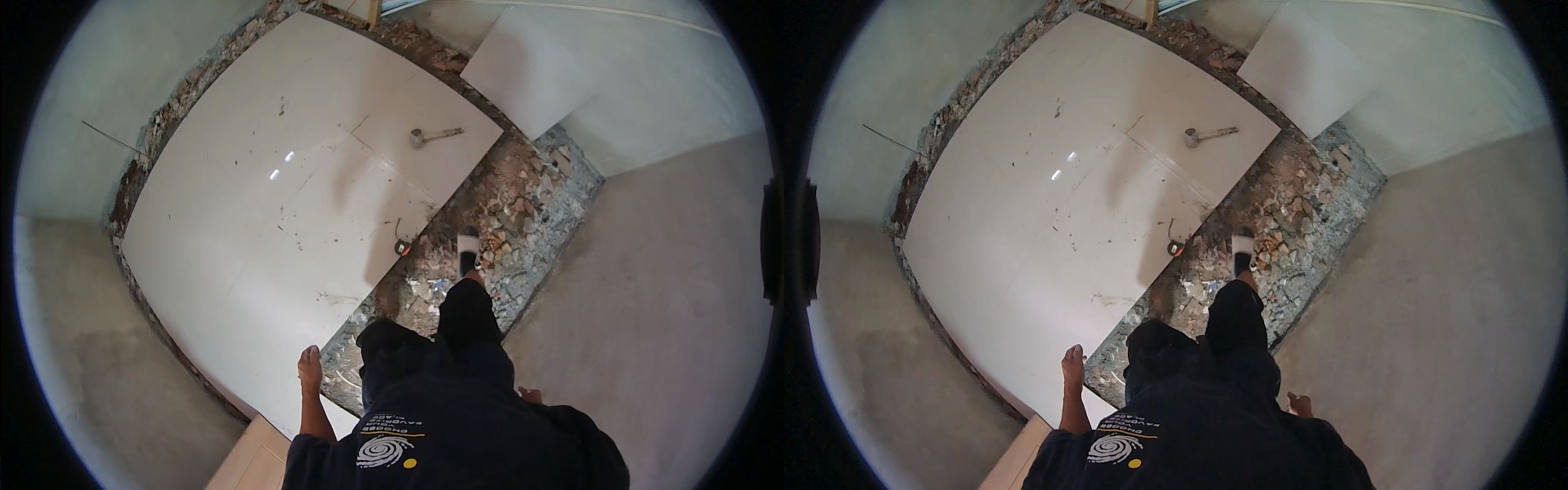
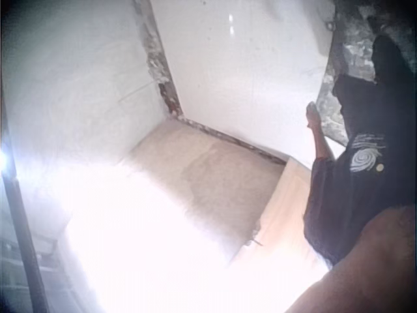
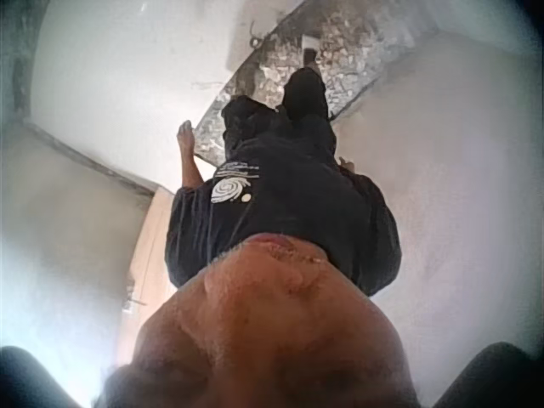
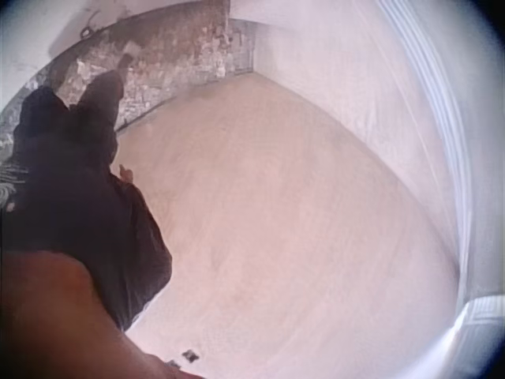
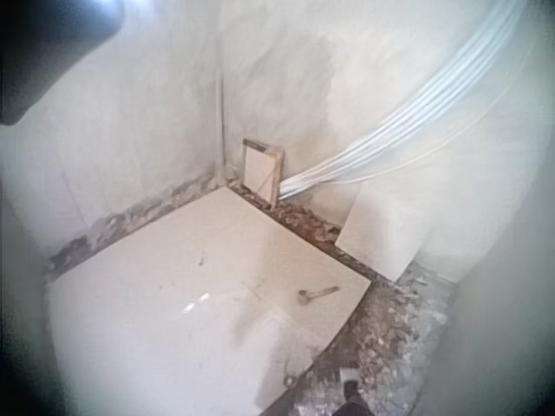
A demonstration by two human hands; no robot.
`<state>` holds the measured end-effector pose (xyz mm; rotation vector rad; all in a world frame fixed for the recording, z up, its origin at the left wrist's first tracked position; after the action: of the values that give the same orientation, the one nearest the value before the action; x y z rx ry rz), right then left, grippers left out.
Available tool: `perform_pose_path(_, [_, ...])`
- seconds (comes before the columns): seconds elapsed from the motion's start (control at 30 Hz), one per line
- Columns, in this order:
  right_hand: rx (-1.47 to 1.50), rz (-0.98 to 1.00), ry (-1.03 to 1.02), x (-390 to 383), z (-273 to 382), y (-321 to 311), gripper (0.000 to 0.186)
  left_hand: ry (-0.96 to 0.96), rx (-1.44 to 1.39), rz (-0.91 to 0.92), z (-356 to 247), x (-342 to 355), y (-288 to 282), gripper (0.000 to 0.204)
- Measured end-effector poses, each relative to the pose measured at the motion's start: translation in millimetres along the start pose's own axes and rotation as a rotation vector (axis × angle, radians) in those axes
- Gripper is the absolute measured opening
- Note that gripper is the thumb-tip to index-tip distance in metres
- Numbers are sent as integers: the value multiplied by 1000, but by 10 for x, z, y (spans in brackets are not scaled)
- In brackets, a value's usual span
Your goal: The person places a large white tile onto a cemented floor area, adjusts its position by hand, and uses a rubber mallet to tap the tile into place. They spread cement with a trowel and continue tapping the tile to ensure it is level and secure.
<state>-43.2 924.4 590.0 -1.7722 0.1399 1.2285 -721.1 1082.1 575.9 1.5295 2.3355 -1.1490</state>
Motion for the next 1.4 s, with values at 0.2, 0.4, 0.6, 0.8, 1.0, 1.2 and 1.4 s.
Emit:
perform_pose_path(0.2, [-328, 157, 103, 2988, 1754, -1954, 57, -484, 338, -127, 62, -779, 1361, 42])
perform_pose_path(0.4, [-520, -55, -252, 4958, 4996, -3133, 66, -496, 414, 118, -801, -1106, 2718, 44])
perform_pose_path(0.6, [-673, -288, -600, 6053, 7201, -2596, 59, -464, 309, 61, -805, 946, 4018, 44])
perform_pose_path(0.8, [-821, -624, -1024, 7286, 8588, -1830, 67, -415, 269, -10, 122, 2628, 5502, 91])
perform_pose_path(1.0, [-1063, -615, -1138, 7725, 9000, -1272, 56, -581, 212, -176, 512, 3214, 6067, 106])
perform_pose_path(1.2, [-602, -653, -1099, 7341, 8012, -697, 56, -408, 497, -210, 403, 3466, 5864, 88])
perform_pose_path(1.4, [-317, -689, -1171, 7255, 7609, -492, 55, 235, 729, -200, -495, 5592, 5925, 79])
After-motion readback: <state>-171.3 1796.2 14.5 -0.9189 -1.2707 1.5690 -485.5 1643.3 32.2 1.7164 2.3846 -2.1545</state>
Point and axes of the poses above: each hand's wrist, its own x-axis towards the middle knuckle, its own y-axis out of the palm, z = x × y, the point moved 1 cm from there along x, towards the middle knuckle, and after that the axes turned 6 degrees about y, right-handed, at the moved point
